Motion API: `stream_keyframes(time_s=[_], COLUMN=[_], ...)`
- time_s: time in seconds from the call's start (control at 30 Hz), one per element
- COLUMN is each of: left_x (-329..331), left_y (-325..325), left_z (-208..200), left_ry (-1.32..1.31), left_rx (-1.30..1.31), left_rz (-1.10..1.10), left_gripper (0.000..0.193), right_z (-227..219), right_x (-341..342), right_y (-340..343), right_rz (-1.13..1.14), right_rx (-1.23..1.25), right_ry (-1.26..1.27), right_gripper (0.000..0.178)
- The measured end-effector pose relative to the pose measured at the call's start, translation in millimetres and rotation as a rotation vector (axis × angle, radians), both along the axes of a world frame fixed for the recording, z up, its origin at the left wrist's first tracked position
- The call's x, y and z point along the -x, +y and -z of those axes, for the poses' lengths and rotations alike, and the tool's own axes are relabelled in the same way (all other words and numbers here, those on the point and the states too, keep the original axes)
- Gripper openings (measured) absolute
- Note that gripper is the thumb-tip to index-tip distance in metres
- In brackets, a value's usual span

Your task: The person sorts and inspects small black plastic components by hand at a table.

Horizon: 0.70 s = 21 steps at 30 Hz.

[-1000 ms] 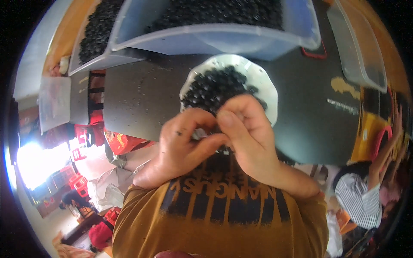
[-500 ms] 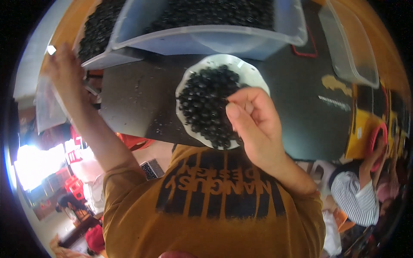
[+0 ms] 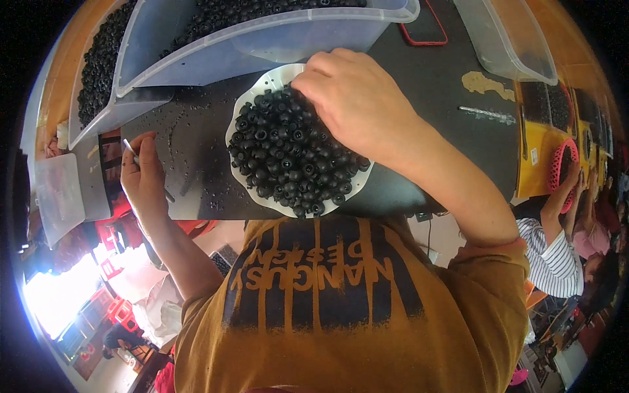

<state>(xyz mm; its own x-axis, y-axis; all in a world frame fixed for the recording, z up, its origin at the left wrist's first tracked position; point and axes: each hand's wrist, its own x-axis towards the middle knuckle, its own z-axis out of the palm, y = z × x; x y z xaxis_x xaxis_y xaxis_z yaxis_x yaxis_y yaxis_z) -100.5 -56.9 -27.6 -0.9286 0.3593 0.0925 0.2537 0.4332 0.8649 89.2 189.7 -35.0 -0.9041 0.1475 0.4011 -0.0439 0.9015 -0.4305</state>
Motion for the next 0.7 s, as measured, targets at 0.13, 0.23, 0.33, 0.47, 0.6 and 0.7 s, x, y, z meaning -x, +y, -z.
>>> stream_keyframes(time_s=[0.13,0.23,0.33,0.47,0.6,0.7], left_x=[-7,-10,-16,-25,-32,-36], left_y=[10,16,24,31,31,32], left_z=[0,1,0,-2,1,1], left_ry=[0.079,0.02,0.029,0.022,0.004,0.037], left_rx=[0.028,-0.021,0.026,0.078,0.106,0.161], left_rz=[0.037,0.087,0.144,0.184,0.22,0.237], left_gripper=[0.016,0.016,0.016,0.015,0.016,0.016], right_z=[4,1,-1,0,4,8], right_x=[3,1,-3,0,1,1], right_y=[0,1,2,2,4,8], right_rz=[0.069,0.06,0.034,0.02,-0.032,-0.085], right_rx=[-0.153,-0.12,-0.056,-0.045,0.003,-0.001], right_ry=[-0.163,-0.193,-0.212,-0.24,-0.191,-0.168], right_gripper=[0.011,0.011,0.012,0.014,0.013,0.012])
